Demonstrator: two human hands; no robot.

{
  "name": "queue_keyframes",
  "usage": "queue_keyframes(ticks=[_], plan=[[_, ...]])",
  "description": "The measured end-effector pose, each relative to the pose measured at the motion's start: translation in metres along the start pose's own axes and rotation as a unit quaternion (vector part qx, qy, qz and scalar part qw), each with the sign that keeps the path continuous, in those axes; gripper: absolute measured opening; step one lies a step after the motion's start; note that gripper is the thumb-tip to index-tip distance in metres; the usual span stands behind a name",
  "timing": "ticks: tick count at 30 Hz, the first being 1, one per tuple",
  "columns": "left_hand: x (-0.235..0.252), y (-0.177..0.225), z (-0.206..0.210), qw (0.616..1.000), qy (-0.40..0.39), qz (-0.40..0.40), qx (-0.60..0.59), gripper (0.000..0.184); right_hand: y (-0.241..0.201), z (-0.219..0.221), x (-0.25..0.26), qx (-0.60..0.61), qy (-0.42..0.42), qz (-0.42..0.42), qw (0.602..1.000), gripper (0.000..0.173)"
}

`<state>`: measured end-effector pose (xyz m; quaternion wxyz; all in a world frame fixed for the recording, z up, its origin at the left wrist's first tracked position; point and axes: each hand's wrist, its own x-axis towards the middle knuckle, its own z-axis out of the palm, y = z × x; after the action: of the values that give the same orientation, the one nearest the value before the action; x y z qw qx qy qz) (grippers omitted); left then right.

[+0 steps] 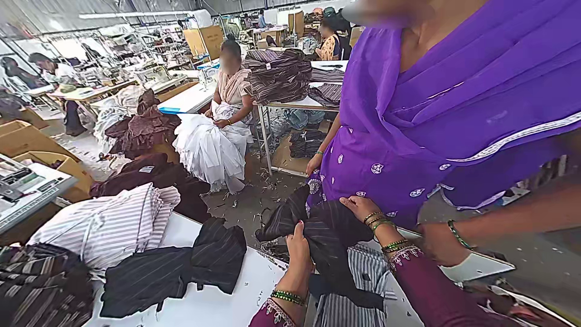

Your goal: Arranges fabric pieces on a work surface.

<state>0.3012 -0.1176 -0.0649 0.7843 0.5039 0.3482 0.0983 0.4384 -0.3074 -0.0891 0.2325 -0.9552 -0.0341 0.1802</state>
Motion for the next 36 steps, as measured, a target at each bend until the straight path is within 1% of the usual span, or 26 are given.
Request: queue_keyframes(ticks=[6,19,24,27,31,33,35,36], plan=[[0.000,0.000,0.000,1.000,0.004,-0.002,0.012,0.026,0.001,0.001,0.002,-0.001,-0.002,0.004,1.000,0.064],[0.000,0.000,0.001,1.000,0.007,-0.005,0.013,0.023,0.001,0.000,0.002,0.000,-0.007,-0.003,1.000,0.064],[0.002,0.000,0.001,1.000,0.002,0.002,0.010,0.026,0.003,0.000,0.004,0.001,-0.001,-0.008,1.000,0.065],[0.002,0.000,0.000,1.000,-0.004,0.021,0.015,0.025,0.005,-0.001,0.003,0.036,0.014,-0.018,0.999,0.064],[0.000,-0.002,0.000,0.999,-0.016,0.039,-0.006,0.020,0.012,-0.001,0.006,0.152,0.074,-0.051,0.984,0.053],[0.002,-0.002,0.002,0.999,-0.021,0.043,-0.022,0.019,0.002,-0.003,0.008,0.167,0.109,-0.096,0.975,0.046],[0.001,-0.002,0.003,0.998,-0.023,0.045,-0.032,0.018,-0.015,-0.005,0.009,0.173,0.105,-0.134,0.970,0.041],[0.001,-0.002,0.004,0.998,-0.023,0.046,-0.037,0.017,-0.024,-0.005,0.011,0.173,0.084,-0.145,0.971,0.040]])
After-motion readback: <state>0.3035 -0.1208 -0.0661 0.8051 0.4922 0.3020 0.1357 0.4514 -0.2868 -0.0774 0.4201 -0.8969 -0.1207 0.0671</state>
